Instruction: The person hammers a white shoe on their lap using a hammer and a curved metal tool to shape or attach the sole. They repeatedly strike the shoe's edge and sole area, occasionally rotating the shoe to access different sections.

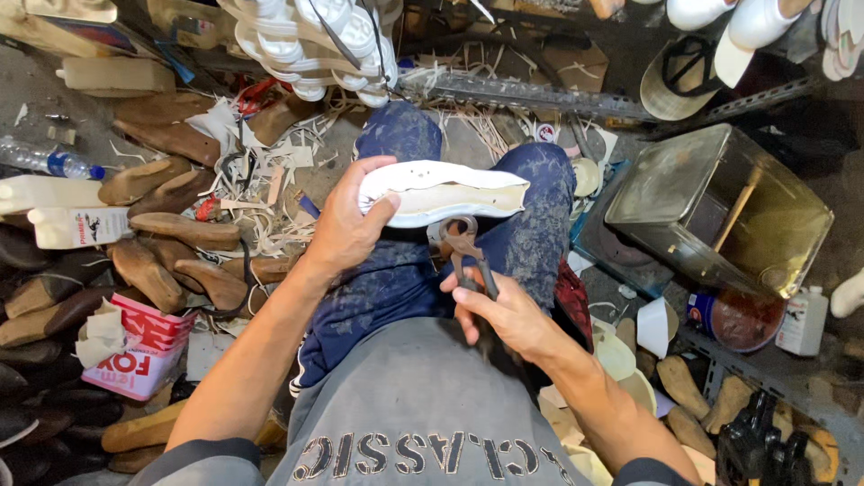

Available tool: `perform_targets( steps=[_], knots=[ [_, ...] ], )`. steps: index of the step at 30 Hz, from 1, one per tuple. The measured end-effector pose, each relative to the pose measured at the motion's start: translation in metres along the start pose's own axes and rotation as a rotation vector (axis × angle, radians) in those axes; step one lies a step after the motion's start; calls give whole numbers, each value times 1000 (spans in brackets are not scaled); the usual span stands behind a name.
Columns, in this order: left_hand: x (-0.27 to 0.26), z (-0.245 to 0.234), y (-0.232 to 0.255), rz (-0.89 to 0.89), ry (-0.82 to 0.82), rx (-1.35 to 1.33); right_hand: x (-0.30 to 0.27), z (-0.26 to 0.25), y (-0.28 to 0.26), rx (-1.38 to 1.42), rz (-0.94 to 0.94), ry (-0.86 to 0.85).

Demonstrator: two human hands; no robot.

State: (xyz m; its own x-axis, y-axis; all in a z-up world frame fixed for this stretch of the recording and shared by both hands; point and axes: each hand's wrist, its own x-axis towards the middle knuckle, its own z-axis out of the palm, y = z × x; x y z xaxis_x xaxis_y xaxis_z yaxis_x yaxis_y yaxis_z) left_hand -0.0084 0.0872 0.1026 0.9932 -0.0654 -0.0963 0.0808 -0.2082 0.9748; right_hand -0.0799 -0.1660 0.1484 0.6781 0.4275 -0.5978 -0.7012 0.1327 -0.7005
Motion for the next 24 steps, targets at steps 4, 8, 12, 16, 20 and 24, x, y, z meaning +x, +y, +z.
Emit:
perform_targets(
  steps=[4, 8, 12, 16, 20, 24],
  knots=[
    [3, 4, -3, -49, 16, -26, 8, 11, -49, -739, -85, 20],
    [-2, 10, 16, 25, 52, 75, 13, 6, -62, -851, 18, -138],
    [-3, 7, 19, 97, 44, 67, 30, 6, -95, -872, 85, -260],
    [-7, 7, 19, 145, 42, 40, 38, -2, -111, -872, 106, -388],
    [-6, 7, 13, 161, 66, 14, 27, -2, -108, -839, 174, -248],
    [-4, 6, 15, 164, 71, -4, 8, -30, -76, -943, 99, 58]
  ],
)
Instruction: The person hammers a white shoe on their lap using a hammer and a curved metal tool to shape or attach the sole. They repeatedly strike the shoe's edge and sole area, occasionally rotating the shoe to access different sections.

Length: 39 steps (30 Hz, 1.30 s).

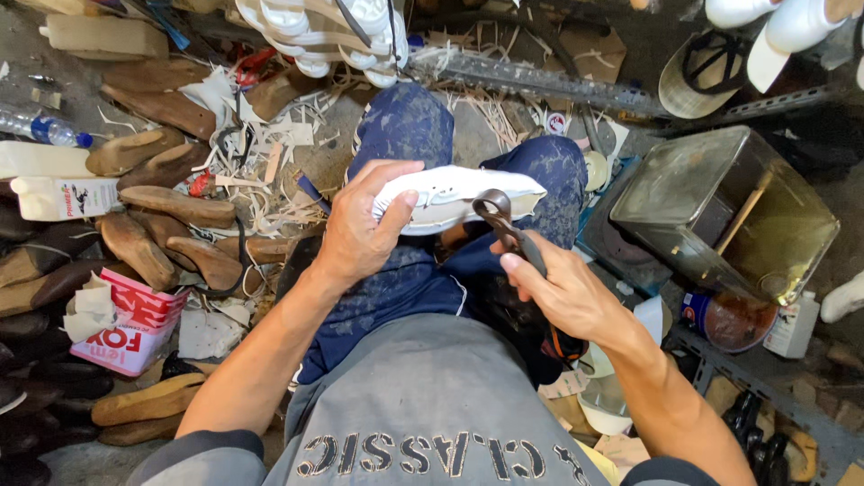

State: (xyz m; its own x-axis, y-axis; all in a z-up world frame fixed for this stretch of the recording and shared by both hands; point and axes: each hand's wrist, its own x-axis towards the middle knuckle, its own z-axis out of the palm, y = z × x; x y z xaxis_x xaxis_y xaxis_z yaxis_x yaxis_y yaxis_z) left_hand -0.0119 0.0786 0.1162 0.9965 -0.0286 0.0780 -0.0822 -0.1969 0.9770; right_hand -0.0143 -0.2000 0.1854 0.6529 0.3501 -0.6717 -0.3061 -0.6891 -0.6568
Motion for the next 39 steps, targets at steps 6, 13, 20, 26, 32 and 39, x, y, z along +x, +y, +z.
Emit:
perform_targets(
  steps=[6, 13, 20, 26, 32, 39],
  knots=[
    [4, 10, 5, -52, 0, -100, -20, 33, 0, 731, 25, 112],
    [-1, 6, -3, -4, -45, -14, -15, 52, 9, 508, -27, -42],
    [-18, 2, 3, -116, -22, -33, 0, 27, -21, 0, -110, -201],
    [-21, 4, -3, -46, -17, -4, 21, 0, -37, -38, -154, -408],
    [-17, 3, -8, -29, -21, -9, 35, -5, -15, 132, -128, -459],
    [-13, 6, -10, 2, 0, -28, 8, 35, -3, -408, -102, -44]
  ],
)
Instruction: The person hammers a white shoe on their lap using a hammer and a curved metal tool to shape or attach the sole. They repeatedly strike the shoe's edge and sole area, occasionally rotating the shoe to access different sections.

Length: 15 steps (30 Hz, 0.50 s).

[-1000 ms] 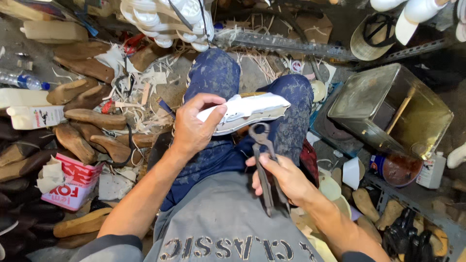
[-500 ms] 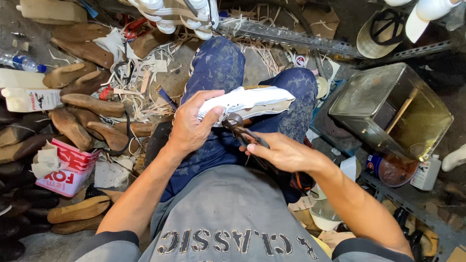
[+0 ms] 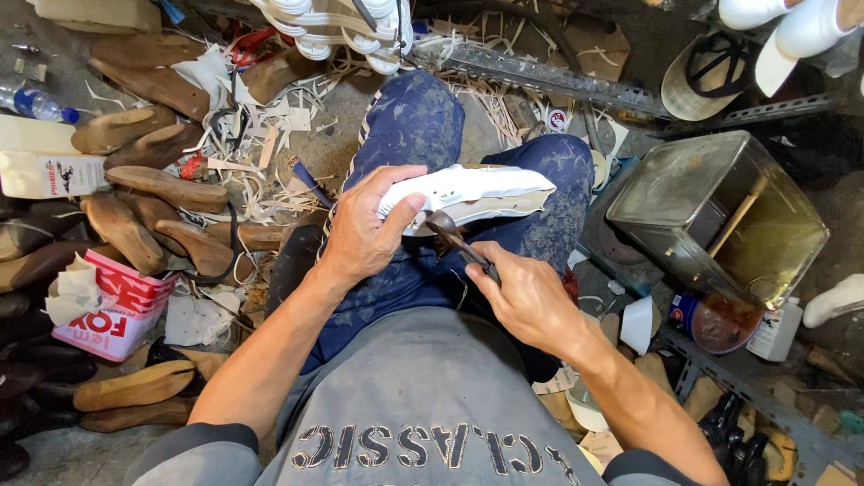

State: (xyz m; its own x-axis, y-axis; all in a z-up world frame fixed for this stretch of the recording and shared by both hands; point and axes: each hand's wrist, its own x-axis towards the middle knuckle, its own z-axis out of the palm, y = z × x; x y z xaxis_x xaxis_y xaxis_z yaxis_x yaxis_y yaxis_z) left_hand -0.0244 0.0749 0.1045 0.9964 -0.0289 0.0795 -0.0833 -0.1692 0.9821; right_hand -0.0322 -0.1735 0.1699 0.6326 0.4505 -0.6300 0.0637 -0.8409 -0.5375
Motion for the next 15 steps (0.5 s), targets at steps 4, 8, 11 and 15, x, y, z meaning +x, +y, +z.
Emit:
perform_targets(
  steps=[4, 8, 11, 15],
  knots=[
    [-1, 0, -2, 4, -25, -13, 2, -7, -2, 11, 1, -22],
    [0, 0, -1, -6, -13, -12, 3, -32, -14, 245, 7, -103],
    [1, 2, -2, -23, 34, -4, 7, -6, -12, 111, -79, 89],
    [0, 2, 0, -43, 76, 5, 24, 28, 13, 50, -148, 248]
  ],
)
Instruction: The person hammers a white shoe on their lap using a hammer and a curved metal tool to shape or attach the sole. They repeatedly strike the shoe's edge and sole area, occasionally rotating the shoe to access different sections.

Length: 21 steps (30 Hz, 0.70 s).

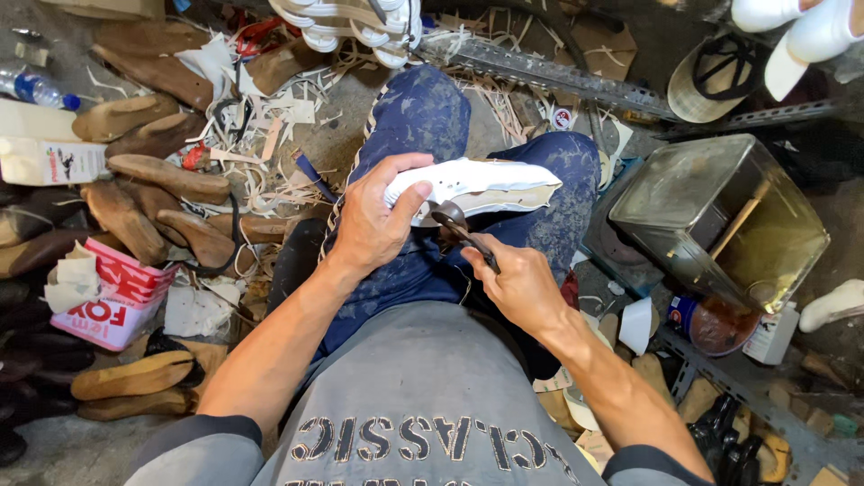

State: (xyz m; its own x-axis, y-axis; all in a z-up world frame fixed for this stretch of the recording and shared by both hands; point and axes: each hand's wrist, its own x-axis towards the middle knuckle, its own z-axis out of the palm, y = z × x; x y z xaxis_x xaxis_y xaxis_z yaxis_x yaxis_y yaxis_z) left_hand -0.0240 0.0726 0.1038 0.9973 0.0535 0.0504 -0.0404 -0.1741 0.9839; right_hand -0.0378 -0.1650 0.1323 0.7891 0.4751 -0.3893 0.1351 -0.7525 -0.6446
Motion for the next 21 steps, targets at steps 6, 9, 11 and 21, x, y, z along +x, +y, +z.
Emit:
perform_targets(
  steps=[6, 9, 11, 21],
  knots=[
    [0, 5, -4, -24, 12, -27, -2, 21, 2, 53, 25, 123],
    [-15, 9, -11, 11, 5, 6, -17, 35, 2, 184, 50, 92],
    [-24, 13, -21, 95, 10, 85, -20, 28, -11, 323, 81, 15],
    [1, 7, -7, 120, -120, 103, -2, 22, 2, 91, 135, 4]
  ],
)
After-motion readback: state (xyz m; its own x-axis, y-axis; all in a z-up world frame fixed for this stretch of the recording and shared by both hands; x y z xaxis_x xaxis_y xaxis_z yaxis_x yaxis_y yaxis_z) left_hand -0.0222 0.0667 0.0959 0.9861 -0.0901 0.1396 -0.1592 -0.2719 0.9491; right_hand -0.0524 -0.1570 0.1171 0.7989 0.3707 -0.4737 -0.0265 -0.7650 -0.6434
